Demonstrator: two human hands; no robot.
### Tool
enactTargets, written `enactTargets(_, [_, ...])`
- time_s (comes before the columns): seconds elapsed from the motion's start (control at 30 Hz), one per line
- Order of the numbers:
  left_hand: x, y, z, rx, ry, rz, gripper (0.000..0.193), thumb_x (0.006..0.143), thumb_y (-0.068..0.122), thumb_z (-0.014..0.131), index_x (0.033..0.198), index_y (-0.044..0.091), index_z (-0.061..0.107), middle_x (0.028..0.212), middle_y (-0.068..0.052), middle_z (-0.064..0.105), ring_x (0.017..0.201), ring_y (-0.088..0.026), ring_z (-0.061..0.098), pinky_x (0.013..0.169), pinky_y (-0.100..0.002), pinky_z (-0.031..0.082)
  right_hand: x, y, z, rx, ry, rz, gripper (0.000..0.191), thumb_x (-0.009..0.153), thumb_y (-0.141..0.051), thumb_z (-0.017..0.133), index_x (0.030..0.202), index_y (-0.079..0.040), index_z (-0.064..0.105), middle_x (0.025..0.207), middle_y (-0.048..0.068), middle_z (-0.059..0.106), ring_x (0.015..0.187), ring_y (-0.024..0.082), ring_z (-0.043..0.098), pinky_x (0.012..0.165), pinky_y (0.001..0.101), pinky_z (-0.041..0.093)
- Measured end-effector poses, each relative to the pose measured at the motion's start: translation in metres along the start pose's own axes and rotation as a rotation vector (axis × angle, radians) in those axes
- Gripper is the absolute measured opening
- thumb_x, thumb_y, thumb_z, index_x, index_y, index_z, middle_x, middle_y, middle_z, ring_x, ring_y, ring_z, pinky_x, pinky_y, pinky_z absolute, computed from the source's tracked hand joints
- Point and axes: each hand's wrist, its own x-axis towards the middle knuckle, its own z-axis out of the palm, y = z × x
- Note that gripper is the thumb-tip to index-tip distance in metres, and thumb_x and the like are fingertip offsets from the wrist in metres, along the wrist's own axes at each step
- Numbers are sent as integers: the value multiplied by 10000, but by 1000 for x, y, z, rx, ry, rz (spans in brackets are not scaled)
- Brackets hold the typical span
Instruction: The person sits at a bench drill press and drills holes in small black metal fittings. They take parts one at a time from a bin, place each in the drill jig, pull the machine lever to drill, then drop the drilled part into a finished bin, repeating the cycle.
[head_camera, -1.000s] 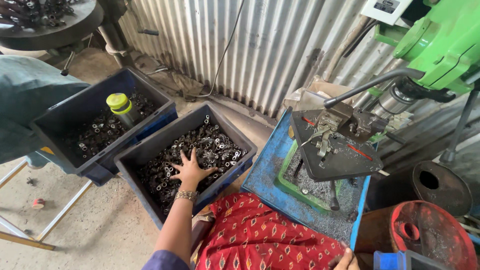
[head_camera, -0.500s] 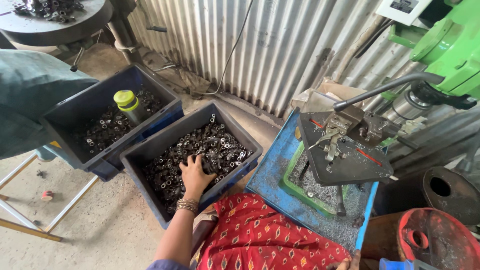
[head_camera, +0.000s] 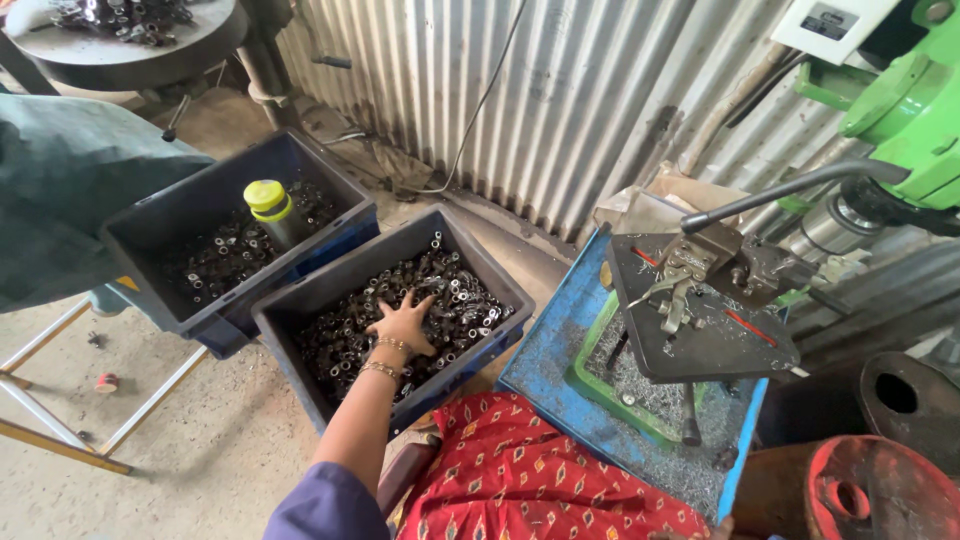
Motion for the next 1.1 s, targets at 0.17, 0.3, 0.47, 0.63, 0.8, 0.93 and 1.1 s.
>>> enactTargets(0.17, [0,4,7,55,86,-10,1228,595,482,972,1577,510,235,1690,1,199,1514,-505,198,998,-804,392,-7,-9,4,94,-47,263,735,950,-73,525,1530,-80,73,1303,367,567,975,420,633,745,441,578])
enactTargets(0.3, [-5,-1,19,25,242,61,1156,582,469,967,1546,449,329,1536,-34,414,1443,-403,369,1021,-779,399,-12,-12,7,124,-89,339,988,911,20,581,1663,-137,-41,1413,363,539,1090,420,634,816,450,587])
enactTargets(0.47, [-12,-6,32,-56,454,132,1014,568,412,966,1439,307,458,1444,-63,507,1342,-400,473,1015,-654,459,-15,-10,8,119,-89,282,1220,856,110,641,1779,-162,-110,1442,371,539,1291,407,615,996,455,589])
enactTargets(0.63, [-10,-1,18,95,329,144,1047,598,454,954,1486,381,404,1466,-86,485,1264,-404,551,935,-583,519,-15,-11,5,140,-125,321,1205,829,92,657,1784,-136,-40,1340,327,595,1234,384,643,943,438,591])
enactTargets(0.8, [-6,8,6,213,228,88,1369,567,499,987,1617,462,108,1534,-76,396,1210,-390,582,892,-580,531,-12,-30,1,112,-140,428,1152,831,59,712,1748,-102,33,1284,306,605,1145,338,670,744,394,618])
enactTargets(0.93, [-5,9,10,240,214,87,1257,608,505,967,1574,547,164,1524,-76,412,1233,-385,561,876,-571,543,-9,-36,-3,76,-205,420,1080,869,48,707,1726,-72,61,1244,294,627,1142,298,672,672,370,625])
enactTargets(1.1, [-7,9,20,260,250,67,1100,636,531,942,1534,525,308,1439,-79,484,1237,-382,551,880,-541,554,-12,-25,-1,101,-187,408,1009,818,46,720,1682,-33,205,1209,274,630,1066,276,687,625,362,619])
